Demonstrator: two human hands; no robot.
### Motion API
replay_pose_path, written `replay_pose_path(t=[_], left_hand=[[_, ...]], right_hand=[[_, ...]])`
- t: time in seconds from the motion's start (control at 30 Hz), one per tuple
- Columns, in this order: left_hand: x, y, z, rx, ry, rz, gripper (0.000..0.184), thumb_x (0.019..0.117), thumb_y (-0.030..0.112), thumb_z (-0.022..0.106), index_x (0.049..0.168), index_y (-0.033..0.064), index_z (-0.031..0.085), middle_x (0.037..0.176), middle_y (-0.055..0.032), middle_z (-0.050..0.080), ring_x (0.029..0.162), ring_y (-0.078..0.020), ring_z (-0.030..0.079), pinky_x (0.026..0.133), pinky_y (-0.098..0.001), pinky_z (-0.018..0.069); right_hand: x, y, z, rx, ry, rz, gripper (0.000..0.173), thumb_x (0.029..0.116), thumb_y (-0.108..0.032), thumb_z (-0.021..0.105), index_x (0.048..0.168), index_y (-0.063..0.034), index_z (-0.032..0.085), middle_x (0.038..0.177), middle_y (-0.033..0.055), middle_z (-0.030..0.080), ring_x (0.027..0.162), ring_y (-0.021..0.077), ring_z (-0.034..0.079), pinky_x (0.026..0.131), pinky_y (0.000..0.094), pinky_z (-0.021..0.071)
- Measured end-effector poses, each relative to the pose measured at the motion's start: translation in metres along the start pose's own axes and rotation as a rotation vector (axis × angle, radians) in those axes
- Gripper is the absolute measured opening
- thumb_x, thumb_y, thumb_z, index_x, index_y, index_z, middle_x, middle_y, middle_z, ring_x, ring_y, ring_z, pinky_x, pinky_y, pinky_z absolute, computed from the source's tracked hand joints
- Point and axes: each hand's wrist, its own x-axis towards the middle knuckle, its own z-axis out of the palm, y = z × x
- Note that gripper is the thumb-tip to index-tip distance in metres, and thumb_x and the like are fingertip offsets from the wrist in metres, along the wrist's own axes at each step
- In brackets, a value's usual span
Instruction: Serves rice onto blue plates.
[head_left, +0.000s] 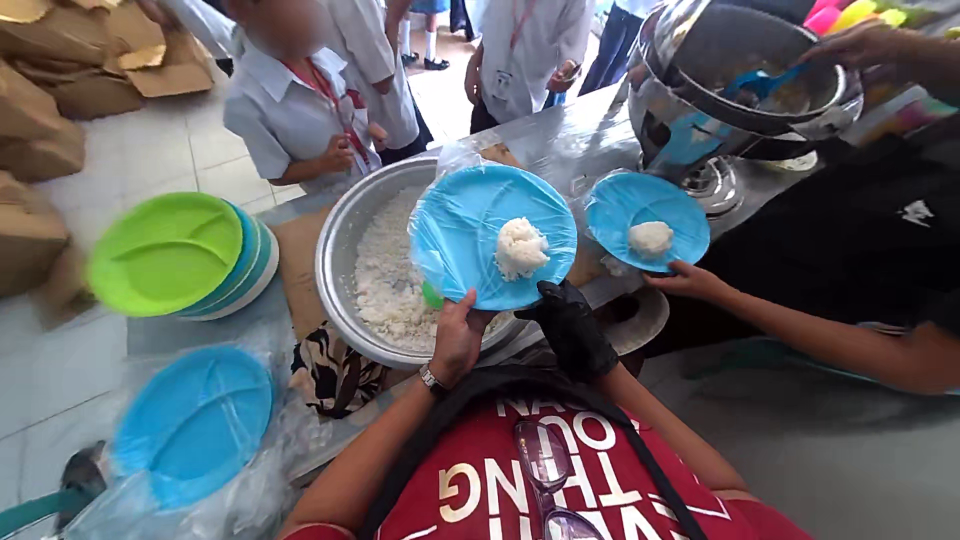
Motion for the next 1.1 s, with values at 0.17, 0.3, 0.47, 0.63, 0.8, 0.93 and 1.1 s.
replay_pose_path(t=[0.17, 0.3, 0.47, 0.63, 0.8, 0.93, 1.1], left_hand=[[0.008, -0.007, -0.003, 0.24, -0.047, 0.173, 0.048, 0.1065, 0.024, 0.035, 0.15, 0.0032, 0.031, 0.132, -0.01, 0.057, 0.116, -0.0162, 0.062, 0.1, -0.0355, 0.0535], [0.014, 0.006, -0.033, 0.468, 0.151, 0.425, 0.062, 0.1071, 0.04, 0.029, 0.158, 0.0047, 0.02, 0.152, -0.0124, 0.046, 0.126, -0.0205, 0.06, 0.103, -0.0416, 0.0523], [-0.011, 0.029, -0.081, 0.501, 0.502, 0.636, 0.049, 0.1078, 0.028, 0.02, 0.147, -0.0012, 0.028, 0.129, -0.0081, 0.061, 0.105, -0.0168, 0.068, 0.091, -0.0393, 0.0582], [-0.049, 0.038, -0.109, 0.442, 0.872, 0.773, 0.038, 0.108, 0.019, 0.022, 0.138, -0.0017, 0.034, 0.114, -0.005, 0.062, 0.09, -0.0122, 0.068, 0.084, -0.0336, 0.0588], [-0.077, 0.034, -0.127, 0.397, 1.114, 0.77, 0.037, 0.1082, 0.019, 0.027, 0.139, 0.0005, 0.037, 0.114, -0.0027, 0.062, 0.092, -0.0095, 0.066, 0.083, -0.032, 0.0568], [-0.084, 0.039, -0.153, 0.35, 1.235, 0.748, 0.037, 0.1082, 0.016, 0.039, 0.141, -0.0014, 0.039, 0.124, -0.0109, 0.057, 0.098, -0.0142, 0.065, 0.086, -0.0341, 0.056], [-0.092, 0.075, -0.23, 0.618, 1.35, 0.658, 0.045, 0.1077, 0.02, 0.043, 0.145, -0.004, 0.044, 0.149, -0.024, 0.048, 0.129, -0.0298, 0.055, 0.106, -0.0444, 0.0475]], right_hand=[[0.02, -0.018, -0.018, 0.102, 0.029, -0.002, 0.027, 0.1062, -0.002, 0.032, 0.102, -0.0049, 0.059, 0.086, 0.0034, 0.071, 0.077, 0.0153, 0.072, 0.072, 0.0336, 0.0632], [0.051, -0.033, -0.039, 0.064, 0.107, -0.034, 0.02, 0.1077, -0.008, 0.036, 0.107, -0.0073, 0.057, 0.088, 0.0026, 0.069, 0.08, 0.0142, 0.07, 0.075, 0.0348, 0.0621], [0.106, -0.061, -0.063, -0.036, 0.444, 0.178, 0.022, 0.1083, -0.008, 0.032, 0.121, -0.0096, 0.05, 0.102, 0.0026, 0.06, 0.089, 0.0116, 0.064, 0.083, 0.0308, 0.0579], [0.108, -0.041, -0.109, -0.561, 0.438, -0.317, 0.03, 0.1065, -0.003, 0.04, 0.124, 0.0194, 0.05, 0.113, 0.0311, 0.059, 0.096, 0.0267, 0.064, 0.078, 0.0259, 0.056], [-0.02, -0.184, 0.045, -1.369, 0.202, 0.104, 0.029, 0.1011, 0.008, 0.05, 0.125, 0.0233, 0.053, 0.129, 0.0329, 0.058, 0.114, 0.0227, 0.057, 0.099, 0.0198, 0.0422], [0.002, -0.144, 0.047, -1.44, 0.273, 0.331, 0.046, 0.1057, -0.002, 0.043, 0.146, 0.0187, 0.037, 0.153, 0.0298, 0.044, 0.142, 0.0261, 0.045, 0.117, 0.0263, 0.0331], [0.012, -0.114, 0.08, -1.063, 0.148, 0.051, 0.046, 0.1022, 0.005, 0.044, 0.144, 0.0232, 0.034, 0.141, 0.0351, 0.049, 0.124, 0.0213, 0.055, 0.105, 0.0182, 0.0398]])
